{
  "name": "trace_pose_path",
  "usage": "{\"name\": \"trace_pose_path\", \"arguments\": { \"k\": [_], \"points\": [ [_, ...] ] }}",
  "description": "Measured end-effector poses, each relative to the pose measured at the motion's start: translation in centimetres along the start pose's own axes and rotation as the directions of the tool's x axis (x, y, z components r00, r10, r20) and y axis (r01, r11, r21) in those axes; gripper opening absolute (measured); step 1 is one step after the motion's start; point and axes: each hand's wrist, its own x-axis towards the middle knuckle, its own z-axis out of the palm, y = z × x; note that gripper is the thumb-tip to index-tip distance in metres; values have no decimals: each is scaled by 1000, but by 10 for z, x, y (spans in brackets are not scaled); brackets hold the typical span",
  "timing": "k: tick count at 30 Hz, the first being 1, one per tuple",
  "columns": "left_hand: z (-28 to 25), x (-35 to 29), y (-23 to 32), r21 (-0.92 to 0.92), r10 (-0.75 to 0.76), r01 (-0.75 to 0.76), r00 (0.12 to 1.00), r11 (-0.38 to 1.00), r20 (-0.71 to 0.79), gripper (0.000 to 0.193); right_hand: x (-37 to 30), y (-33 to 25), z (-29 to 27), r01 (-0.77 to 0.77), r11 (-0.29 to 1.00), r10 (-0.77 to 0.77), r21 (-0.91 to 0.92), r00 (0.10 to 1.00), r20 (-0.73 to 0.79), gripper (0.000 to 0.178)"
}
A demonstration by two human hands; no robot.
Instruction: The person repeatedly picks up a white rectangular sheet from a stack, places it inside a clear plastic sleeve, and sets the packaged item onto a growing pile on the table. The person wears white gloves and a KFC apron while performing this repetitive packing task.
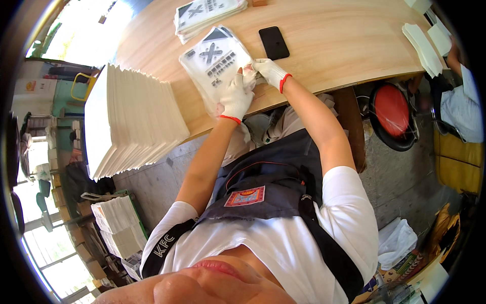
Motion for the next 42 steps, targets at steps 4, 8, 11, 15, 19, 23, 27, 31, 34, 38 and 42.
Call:
{"name": "trace_pose_path", "arguments": {
  "k": [4,8,11,15,19,23,27,31,34,38,42],
  "points": [
    [-7,8,-25,-51,17,-21,997,998,-80,45,-25,-46,12,27,821,-22,-570,1000,14,34],
    [5,7,-35,-77,2,-13,989,997,-149,42,-40,-85,29,-97,589,-17,-803,991,-133,54],
    [1,3,-28,-118,45,-65,986,991,-162,43,-47,-62,48,68,197,-335,-978,942,-2,58],
    [0,-3,-22,-137,59,-87,978,987,-202,50,-50,-37,70,-35,447,-275,-894,945,-175,62],
    [7,-2,-24,-119,66,-93,974,989,-219,55,-24,21,37,137,746,-366,-652,902,-230,58],
    [7,-4,-28,-110,84,-111,972,988,-220,56,-36,18,51,43,652,-379,-757,883,-276,51],
    [10,-2,-25,-62,157,-178,955,982,-251,54,-54,-4,70,-53,412,-502,-910,820,-275,47],
    [15,-1,-28,-48,159,-180,946,982,-282,54,-44,-1,57,83,485,-527,-870,822,-215,41],
    [11,-1,-23,-47,135,-150,962,988,-239,57,-30,16,35,244,723,-517,-646,811,-272,36],
    [14,-1,-25,-66,156,-180,951,982,-267,56,-6,47,14,453,878,-478,-155,826,-297,38],
    [12,-2,-25,-53,191,-216,936,975,-294,52,-16,40,7,412,879,-463,-239,857,-227,35]
  ]
}}
